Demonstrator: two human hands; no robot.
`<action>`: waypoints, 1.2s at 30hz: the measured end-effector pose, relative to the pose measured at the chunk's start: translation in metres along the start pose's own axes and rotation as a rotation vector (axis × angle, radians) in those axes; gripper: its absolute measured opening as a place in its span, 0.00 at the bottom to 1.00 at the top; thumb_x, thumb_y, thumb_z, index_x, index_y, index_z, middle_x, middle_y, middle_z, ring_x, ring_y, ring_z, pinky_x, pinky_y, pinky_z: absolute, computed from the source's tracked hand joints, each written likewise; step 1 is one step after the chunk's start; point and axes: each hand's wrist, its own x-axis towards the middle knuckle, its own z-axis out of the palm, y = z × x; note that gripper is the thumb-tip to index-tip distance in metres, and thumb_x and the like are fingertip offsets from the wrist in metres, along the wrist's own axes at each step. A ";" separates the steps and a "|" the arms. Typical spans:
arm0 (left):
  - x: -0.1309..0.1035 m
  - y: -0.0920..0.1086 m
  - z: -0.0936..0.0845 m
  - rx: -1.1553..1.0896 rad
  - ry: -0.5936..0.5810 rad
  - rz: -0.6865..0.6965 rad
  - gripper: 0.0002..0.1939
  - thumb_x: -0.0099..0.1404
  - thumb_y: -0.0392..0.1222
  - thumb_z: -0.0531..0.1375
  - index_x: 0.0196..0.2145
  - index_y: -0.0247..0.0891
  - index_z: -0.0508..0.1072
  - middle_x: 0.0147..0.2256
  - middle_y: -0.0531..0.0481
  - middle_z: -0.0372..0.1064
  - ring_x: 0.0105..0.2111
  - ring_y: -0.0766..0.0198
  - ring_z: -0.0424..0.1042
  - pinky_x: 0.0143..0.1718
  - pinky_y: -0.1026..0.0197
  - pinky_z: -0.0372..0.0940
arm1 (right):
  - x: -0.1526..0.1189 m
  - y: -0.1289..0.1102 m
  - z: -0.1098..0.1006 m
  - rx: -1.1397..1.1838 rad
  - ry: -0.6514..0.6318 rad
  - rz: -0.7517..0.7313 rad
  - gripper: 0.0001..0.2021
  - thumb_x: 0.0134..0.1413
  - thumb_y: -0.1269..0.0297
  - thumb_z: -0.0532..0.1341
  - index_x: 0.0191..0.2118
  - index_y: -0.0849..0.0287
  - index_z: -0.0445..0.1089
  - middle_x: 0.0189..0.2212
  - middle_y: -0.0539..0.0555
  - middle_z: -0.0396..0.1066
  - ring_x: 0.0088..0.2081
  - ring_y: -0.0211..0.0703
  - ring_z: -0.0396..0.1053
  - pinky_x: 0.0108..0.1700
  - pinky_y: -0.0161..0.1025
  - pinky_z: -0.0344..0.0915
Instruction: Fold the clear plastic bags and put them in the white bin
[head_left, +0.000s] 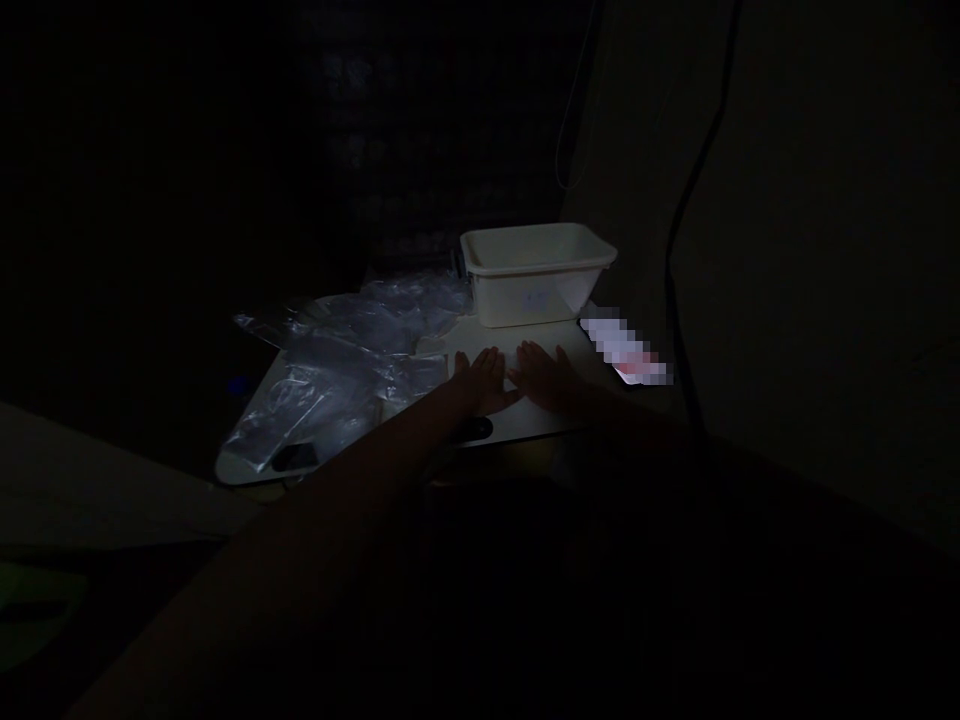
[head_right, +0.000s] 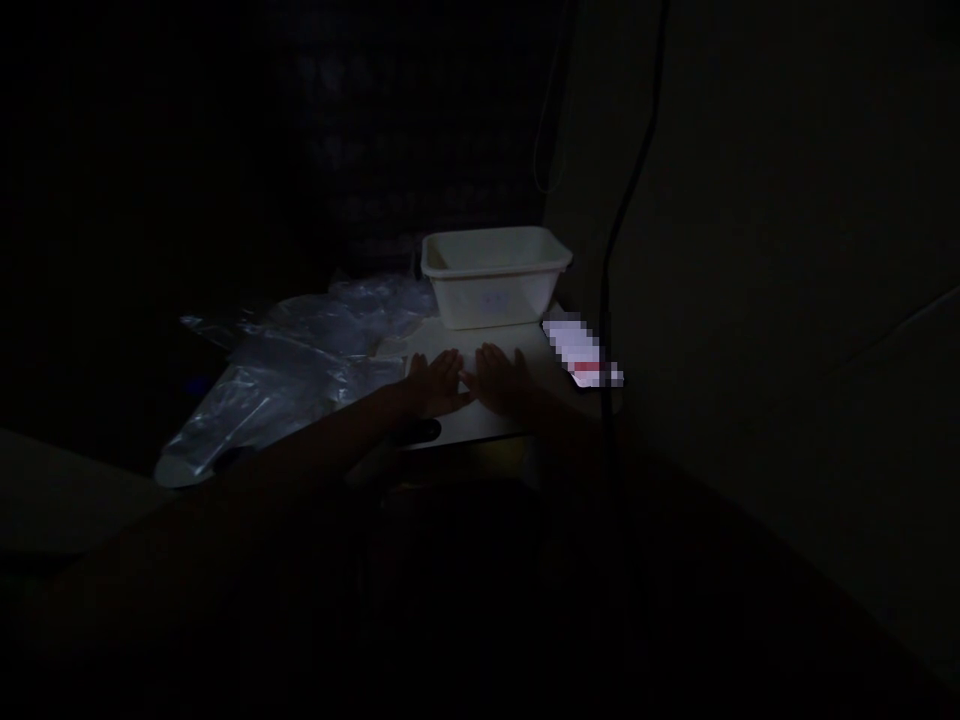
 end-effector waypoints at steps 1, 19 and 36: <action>0.000 0.000 -0.001 0.002 -0.002 -0.004 0.35 0.56 0.55 0.41 0.56 0.29 0.43 0.57 0.37 0.34 0.56 0.51 0.34 0.50 0.40 0.32 | 0.000 0.000 0.000 -0.008 0.003 -0.004 0.16 0.52 0.61 0.47 0.46 0.60 0.58 0.52 0.64 0.52 0.55 0.54 0.44 0.51 0.61 0.35; -0.006 0.008 -0.003 0.109 -0.016 -0.059 0.36 0.56 0.57 0.33 0.56 0.29 0.41 0.57 0.40 0.33 0.57 0.55 0.33 0.51 0.41 0.35 | 0.003 0.011 0.004 -0.522 0.018 -0.116 0.20 0.56 0.63 0.38 0.50 0.64 0.55 0.52 0.63 0.53 0.54 0.49 0.47 0.49 0.59 0.45; -0.009 0.010 0.000 0.090 0.044 -0.055 0.37 0.55 0.57 0.37 0.56 0.28 0.40 0.57 0.38 0.36 0.56 0.52 0.35 0.50 0.41 0.34 | 0.005 -0.002 0.010 -0.542 -0.003 -0.262 0.18 0.56 0.68 0.39 0.50 0.61 0.54 0.53 0.61 0.53 0.54 0.50 0.47 0.46 0.55 0.48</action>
